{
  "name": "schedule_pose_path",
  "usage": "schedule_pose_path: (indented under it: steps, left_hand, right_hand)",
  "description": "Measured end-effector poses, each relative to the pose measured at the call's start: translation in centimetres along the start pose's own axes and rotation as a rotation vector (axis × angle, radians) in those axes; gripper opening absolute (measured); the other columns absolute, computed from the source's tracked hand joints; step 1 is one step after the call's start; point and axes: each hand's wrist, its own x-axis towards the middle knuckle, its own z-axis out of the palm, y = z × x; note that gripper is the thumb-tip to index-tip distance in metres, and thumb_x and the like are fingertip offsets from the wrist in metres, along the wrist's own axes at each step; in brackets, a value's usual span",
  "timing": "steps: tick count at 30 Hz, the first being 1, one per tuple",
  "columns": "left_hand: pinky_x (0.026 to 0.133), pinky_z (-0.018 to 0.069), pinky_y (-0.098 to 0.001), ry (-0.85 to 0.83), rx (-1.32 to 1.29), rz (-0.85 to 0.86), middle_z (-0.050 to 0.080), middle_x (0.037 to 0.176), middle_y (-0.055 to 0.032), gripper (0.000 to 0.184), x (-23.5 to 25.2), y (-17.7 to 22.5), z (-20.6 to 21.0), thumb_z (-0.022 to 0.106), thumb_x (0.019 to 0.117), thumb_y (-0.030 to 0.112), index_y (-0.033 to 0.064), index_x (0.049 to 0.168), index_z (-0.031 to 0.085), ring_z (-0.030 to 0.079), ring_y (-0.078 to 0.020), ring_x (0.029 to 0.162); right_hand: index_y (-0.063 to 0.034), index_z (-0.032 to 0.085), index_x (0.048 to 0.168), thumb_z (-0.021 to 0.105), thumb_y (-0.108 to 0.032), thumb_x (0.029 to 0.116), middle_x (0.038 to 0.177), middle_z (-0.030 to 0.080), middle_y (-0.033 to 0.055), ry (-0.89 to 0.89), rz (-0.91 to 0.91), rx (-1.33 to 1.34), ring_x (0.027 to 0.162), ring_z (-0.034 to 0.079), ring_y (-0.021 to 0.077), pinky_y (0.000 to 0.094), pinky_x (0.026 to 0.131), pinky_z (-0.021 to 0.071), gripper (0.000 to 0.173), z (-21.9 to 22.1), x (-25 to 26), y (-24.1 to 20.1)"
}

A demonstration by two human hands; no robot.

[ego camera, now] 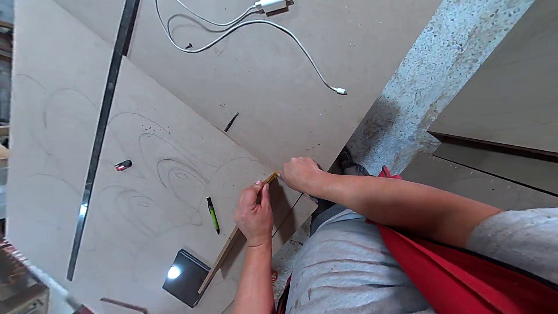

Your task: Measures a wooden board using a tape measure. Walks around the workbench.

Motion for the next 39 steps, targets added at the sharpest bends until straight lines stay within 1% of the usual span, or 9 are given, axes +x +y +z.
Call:
schedule_pose_path:
  steps: [20,24,26,28,30,32,34,36,39]
  left_hand:
    - [0.088,0.0604,-0.0309,0.004,-0.025,-0.009,0.076,0.102,-0.0076,0.015,0.0,-0.1,0.0,0.077,0.0931,0.018,0.0041,0.101,0.076,0.073,-0.0126,0.096]
    - [0.090,0.0599,-0.0363,-0.008,0.008,-0.032,0.076,0.104,-0.0098,0.018,0.0,-0.1,0.1,0.074,0.0956,0.018,0.0030,0.105,0.075,0.073,-0.0166,0.098]
    - [0.090,0.0596,-0.0371,-0.010,0.008,-0.034,0.075,0.104,-0.0105,0.020,0.1,-0.2,0.1,0.073,0.0963,0.019,0.0025,0.107,0.075,0.073,-0.0176,0.098]
    - [0.091,0.0594,-0.0367,-0.010,-0.007,-0.030,0.075,0.105,-0.0101,0.021,0.1,-0.3,0.2,0.073,0.0961,0.020,0.0022,0.106,0.075,0.073,-0.0176,0.099]
    - [0.092,0.0595,-0.0356,-0.007,-0.018,-0.014,0.075,0.104,-0.0091,0.021,0.1,-0.3,0.2,0.074,0.0957,0.022,0.0031,0.104,0.075,0.073,-0.0164,0.099]
    - [0.089,0.0600,-0.0339,-0.009,-0.028,0.016,0.076,0.103,-0.0079,0.023,0.0,-0.5,0.1,0.074,0.0962,0.024,0.0046,0.108,0.076,0.073,-0.0146,0.097]
    - [0.089,0.0604,-0.0352,-0.048,-0.037,0.041,0.076,0.106,-0.0073,0.032,-0.2,-0.9,0.0,0.070,0.0986,0.029,0.0058,0.121,0.073,0.073,-0.0140,0.097]
    - [0.088,0.0602,-0.0394,-0.105,-0.026,0.077,0.076,0.109,-0.0091,0.042,-0.2,-1.5,0.0,0.065,0.1016,0.034,0.0062,0.133,0.067,0.073,-0.0170,0.098]
    - [0.089,0.0591,-0.0503,-0.307,0.069,0.023,0.075,0.113,-0.0116,0.038,0.8,-1.2,-0.9,0.058,0.1053,0.031,0.0092,0.136,0.066,0.074,-0.0249,0.100]
  right_hand:
    - [-0.0054,0.069,0.095,0.038,-0.047,0.1094,0.096,0.069,0.0174,0.005,-0.016,0.009,0.093,0.070,0.0369,0.0583,0.070,0.0563,0.053,0.0,0.1,0.1]
    - [-0.0056,0.068,0.083,0.037,-0.054,0.1076,0.085,0.066,0.0149,-0.043,-0.163,-0.005,0.086,0.068,0.0343,0.0578,0.070,0.0539,0.063,-0.2,0.4,2.8]
    - [-0.0093,0.070,0.084,0.037,-0.054,0.1080,0.080,0.066,0.0096,-0.065,-0.296,0.010,0.080,0.067,0.0288,0.0548,0.071,0.0536,0.061,0.1,0.3,5.1]
    - [-0.0109,0.071,0.100,0.036,-0.046,0.1108,0.080,0.068,0.0045,-0.124,-0.379,0.119,0.074,0.067,0.0203,0.0465,0.072,0.0555,0.051,0.2,-1.1,7.0]
    - [-0.0086,0.067,0.110,0.036,-0.040,0.1124,0.073,0.066,0.0036,-0.198,-0.375,0.338,0.059,0.066,0.0154,0.0386,0.060,0.0596,0.044,0.8,-3.1,7.8]
    - [-0.0073,0.065,0.112,0.037,-0.037,0.1128,0.072,0.065,0.0042,-0.229,-0.339,0.547,0.054,0.064,0.0146,0.0352,0.054,0.0591,0.041,2.2,-4.7,8.0]
    - [-0.0055,0.062,0.113,0.037,-0.037,0.1129,0.073,0.063,0.0061,-0.254,-0.267,0.771,0.054,0.064,0.0158,0.0348,0.054,0.0606,0.040,3.7,-5.9,8.1]
    - [-0.0050,0.062,0.110,0.038,-0.037,0.1127,0.075,0.063,0.0071,-0.246,-0.165,0.921,0.056,0.064,0.0172,0.0356,0.055,0.0604,0.040,5.0,-6.6,8.3]
    - [-0.0043,0.061,0.110,0.037,-0.036,0.1131,0.076,0.064,0.0067,-0.242,-0.076,0.976,0.057,0.066,0.0168,0.0344,0.056,0.0605,0.040,7.1,-7.1,8.2]
